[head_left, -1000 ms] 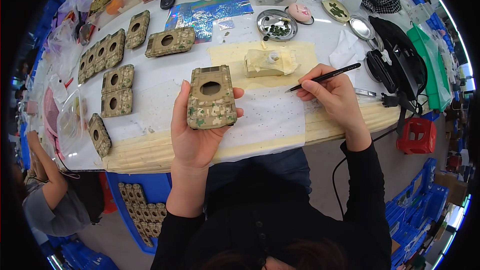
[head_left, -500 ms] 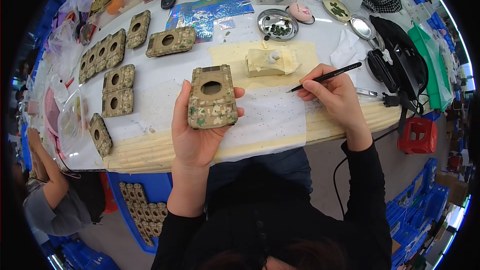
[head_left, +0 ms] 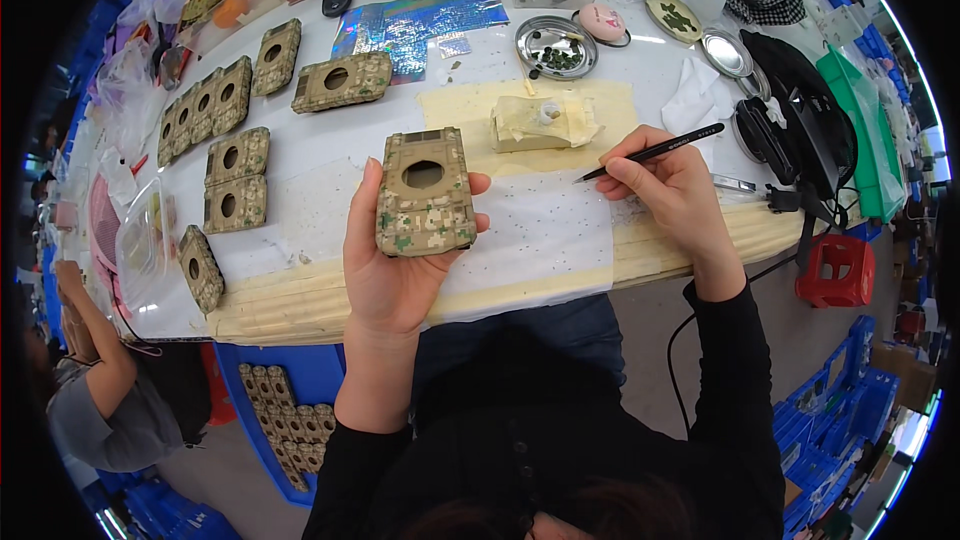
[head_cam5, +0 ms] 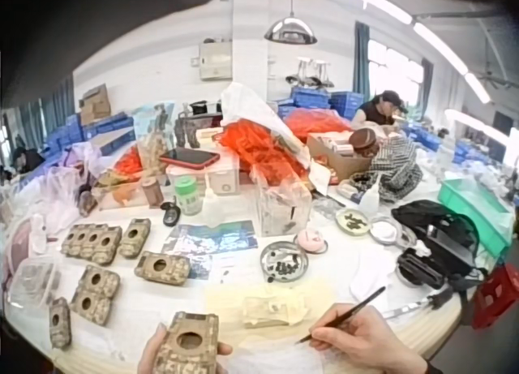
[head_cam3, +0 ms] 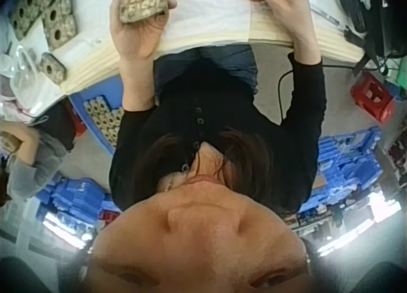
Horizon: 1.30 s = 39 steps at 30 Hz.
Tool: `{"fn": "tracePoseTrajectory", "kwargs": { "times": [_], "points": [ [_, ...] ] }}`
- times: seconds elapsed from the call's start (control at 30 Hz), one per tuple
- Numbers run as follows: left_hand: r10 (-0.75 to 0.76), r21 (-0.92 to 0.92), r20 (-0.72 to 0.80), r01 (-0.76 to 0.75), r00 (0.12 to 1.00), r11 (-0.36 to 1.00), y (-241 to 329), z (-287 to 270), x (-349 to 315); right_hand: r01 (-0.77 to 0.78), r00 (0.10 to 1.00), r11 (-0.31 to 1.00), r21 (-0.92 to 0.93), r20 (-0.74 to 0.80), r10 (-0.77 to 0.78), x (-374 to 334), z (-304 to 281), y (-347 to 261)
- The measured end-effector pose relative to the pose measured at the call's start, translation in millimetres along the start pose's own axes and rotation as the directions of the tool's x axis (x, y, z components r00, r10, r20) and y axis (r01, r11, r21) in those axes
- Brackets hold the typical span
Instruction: Using a fine brush and paint to add camouflage or weathering details to small plastic toy tank shells at a factory workbench.
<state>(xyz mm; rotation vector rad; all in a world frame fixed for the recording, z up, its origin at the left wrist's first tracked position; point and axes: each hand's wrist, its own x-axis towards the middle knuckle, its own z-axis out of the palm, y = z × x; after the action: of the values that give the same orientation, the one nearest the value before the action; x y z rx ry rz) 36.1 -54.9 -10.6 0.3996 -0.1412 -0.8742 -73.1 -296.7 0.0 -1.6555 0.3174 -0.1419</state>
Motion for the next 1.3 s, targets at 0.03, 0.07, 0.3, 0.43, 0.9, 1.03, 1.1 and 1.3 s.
{"fn": "tracePoseTrajectory", "kwargs": {
  "times": [0.03,0.07,0.3,0.43,0.9,1.03,1.1,1.3],
  "points": [
    [0.000,0.000,0.001,0.000,1.000,1.000,-0.1,0.3,0.1,-0.001,1.000,1.000,0.000,0.000,0.001,-0.1,0.0,0.0],
    [0.000,-0.001,0.002,0.000,1.000,1.000,-0.2,0.4,0.2,0.001,1.000,1.000,0.000,0.003,-0.001,-0.1,-0.3,0.1],
    [0.001,-0.005,0.005,-0.001,1.000,1.000,-0.4,0.3,0.3,0.011,1.000,1.000,-0.002,0.009,-0.011,0.0,-0.5,0.1],
    [0.002,-0.001,-0.008,-0.002,1.000,1.000,-0.5,0.9,0.3,0.010,1.000,1.000,-0.003,0.003,-0.010,-0.1,-0.7,0.8],
    [0.004,-0.003,0.000,-0.004,1.000,1.000,-0.7,0.6,-0.1,0.014,1.000,1.000,0.007,-0.008,-0.014,0.7,-1.1,1.2],
    [0.006,0.002,0.009,-0.006,1.000,1.000,-0.2,0.0,-0.2,0.018,1.000,1.000,0.003,-0.012,-0.018,1.2,0.0,0.5],
    [0.005,0.002,0.012,-0.005,1.000,1.000,-0.6,-0.6,0.0,0.015,1.000,1.000,-0.002,-0.011,-0.015,1.3,0.1,0.6],
    [-0.002,-0.010,0.011,0.003,1.000,1.000,-0.6,-0.4,0.0,0.016,1.000,1.000,-0.011,-0.003,-0.016,1.6,0.1,0.9]
  ]
}}
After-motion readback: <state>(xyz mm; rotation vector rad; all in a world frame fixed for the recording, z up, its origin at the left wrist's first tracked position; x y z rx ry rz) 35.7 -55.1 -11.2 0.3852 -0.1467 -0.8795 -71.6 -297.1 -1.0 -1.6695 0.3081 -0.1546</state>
